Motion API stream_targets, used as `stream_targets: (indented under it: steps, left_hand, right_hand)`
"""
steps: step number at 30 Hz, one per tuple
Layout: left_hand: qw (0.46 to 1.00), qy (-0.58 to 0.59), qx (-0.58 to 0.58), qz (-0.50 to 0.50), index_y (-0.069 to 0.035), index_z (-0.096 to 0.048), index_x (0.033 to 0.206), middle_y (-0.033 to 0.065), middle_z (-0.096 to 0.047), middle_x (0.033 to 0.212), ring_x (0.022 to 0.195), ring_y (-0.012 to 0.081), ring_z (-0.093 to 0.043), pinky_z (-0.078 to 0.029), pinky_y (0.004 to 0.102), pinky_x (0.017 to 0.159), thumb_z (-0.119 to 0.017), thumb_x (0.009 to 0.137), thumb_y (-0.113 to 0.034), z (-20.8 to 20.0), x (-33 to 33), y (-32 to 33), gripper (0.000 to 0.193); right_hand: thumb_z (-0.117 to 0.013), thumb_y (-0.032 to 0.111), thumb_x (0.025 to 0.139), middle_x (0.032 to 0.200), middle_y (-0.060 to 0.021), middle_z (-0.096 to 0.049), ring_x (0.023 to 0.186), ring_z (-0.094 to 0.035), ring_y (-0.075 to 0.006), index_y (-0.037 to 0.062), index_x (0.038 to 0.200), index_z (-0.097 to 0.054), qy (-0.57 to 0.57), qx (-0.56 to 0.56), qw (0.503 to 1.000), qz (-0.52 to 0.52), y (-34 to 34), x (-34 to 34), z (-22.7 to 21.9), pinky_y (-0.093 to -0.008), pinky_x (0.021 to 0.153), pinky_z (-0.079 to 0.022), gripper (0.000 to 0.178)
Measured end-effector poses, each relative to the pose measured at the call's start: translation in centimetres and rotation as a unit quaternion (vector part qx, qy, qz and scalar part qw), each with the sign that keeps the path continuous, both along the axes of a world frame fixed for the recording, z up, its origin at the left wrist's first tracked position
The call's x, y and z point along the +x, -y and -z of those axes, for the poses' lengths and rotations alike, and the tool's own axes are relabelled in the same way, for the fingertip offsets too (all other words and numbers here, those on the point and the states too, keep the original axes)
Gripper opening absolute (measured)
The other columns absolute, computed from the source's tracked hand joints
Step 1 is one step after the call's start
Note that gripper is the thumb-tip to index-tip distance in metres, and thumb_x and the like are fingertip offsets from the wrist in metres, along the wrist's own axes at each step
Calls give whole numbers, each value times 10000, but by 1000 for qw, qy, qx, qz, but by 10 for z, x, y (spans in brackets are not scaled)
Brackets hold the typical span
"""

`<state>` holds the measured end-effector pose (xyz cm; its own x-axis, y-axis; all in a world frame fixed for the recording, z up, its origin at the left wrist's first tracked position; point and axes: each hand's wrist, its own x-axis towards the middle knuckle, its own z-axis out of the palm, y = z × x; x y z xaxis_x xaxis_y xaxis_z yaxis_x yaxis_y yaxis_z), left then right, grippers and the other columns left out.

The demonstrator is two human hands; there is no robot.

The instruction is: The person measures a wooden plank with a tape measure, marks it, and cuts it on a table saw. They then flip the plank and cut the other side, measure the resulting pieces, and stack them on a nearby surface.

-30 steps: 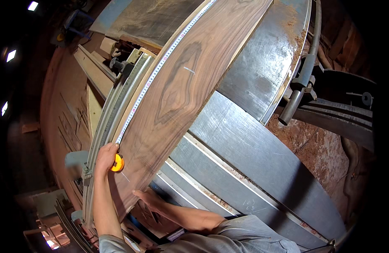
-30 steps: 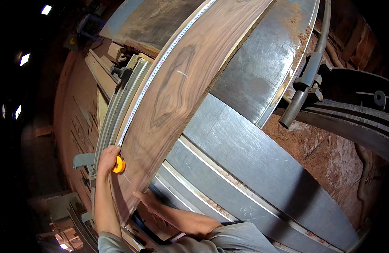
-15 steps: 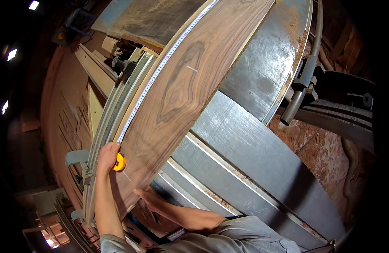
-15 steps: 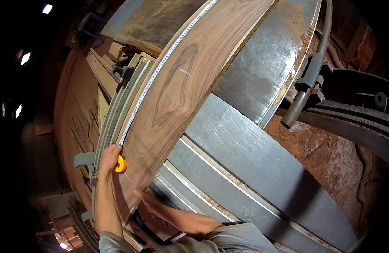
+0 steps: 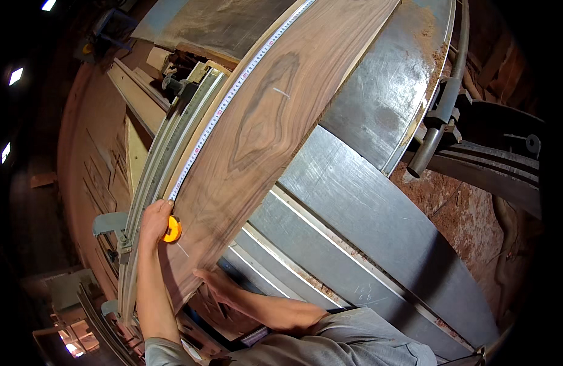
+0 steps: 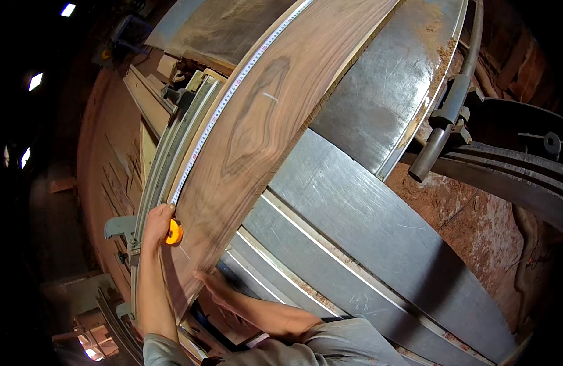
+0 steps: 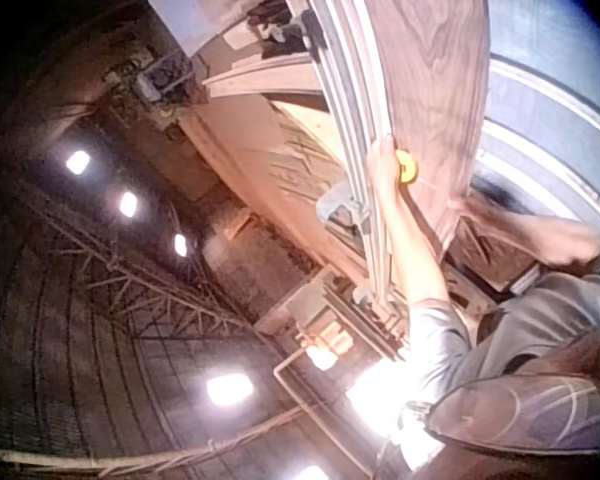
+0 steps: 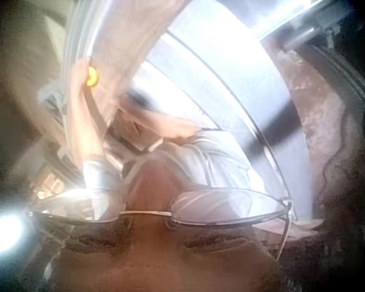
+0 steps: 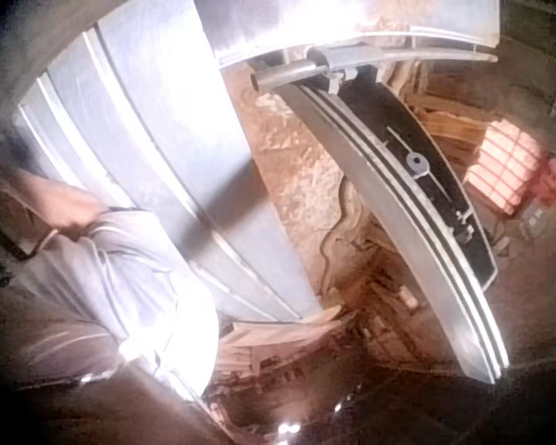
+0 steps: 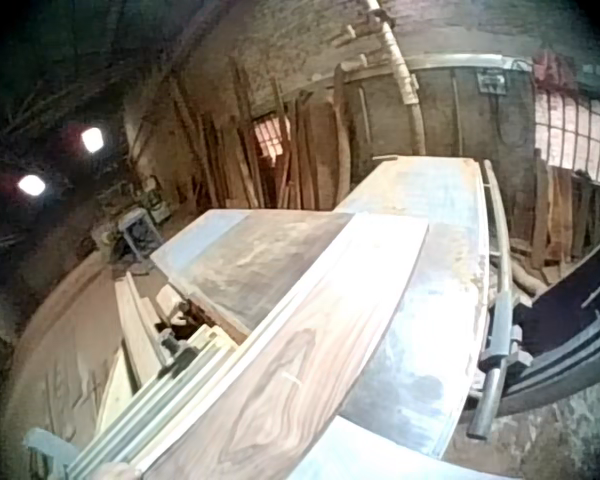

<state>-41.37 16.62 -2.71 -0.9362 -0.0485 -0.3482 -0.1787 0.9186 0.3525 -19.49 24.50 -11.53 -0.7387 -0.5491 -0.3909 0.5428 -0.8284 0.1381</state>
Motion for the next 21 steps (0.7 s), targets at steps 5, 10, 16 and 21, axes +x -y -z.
stream_targets:
  steps: [5, 10, 16, 21]
  left_hand:
    - [1000, 5, 8, -10, 52, -593, 802, 166, -568, 695, 645, 250, -533, -427, 402, 636, -582, 950, -323, 4, 0, 4, 403]
    - [1000, 8, 20, -13, 47, -582, 785, 147, -550, 677, 633, 229, -519, -422, 397, 624, -586, 953, -314, 2, 2, 1, 399]
    - [1000, 6, 10, -15, 48, -576, 770, 126, -544, 668, 622, 204, -504, -416, 385, 614, -593, 954, -285, 1, 1, -1, 381]
    - [1000, 3, -2, -11, 35, -605, 792, 88, -569, 689, 633, 172, -519, -424, 351, 613, -594, 962, -270, -7, 3, -14, 348]
  right_hand:
    - [-674, 192, 881, 1360, -120, -581, 1257, -528, -235, 9, 1391, -509, -7, 7, 1000, -7, 0, -1, 2, -382, 1100, -368, 567]
    - [-686, 178, 885, 1348, -118, -587, 1230, -545, -235, 4, 1369, -525, 0, 21, 1000, -2, 9, 0, 9, -373, 1078, -389, 538]
    - [-699, 168, 894, 1250, -108, -650, 1134, -605, -220, -5, 1300, -586, 10, 40, 999, 7, 4, -2, 3, -357, 1006, -446, 456]
    - [-697, 170, 899, 1184, -95, -683, 1087, -627, -208, -4, 1249, -624, 21, 48, 999, 14, 12, -3, 8, -350, 967, -462, 398]
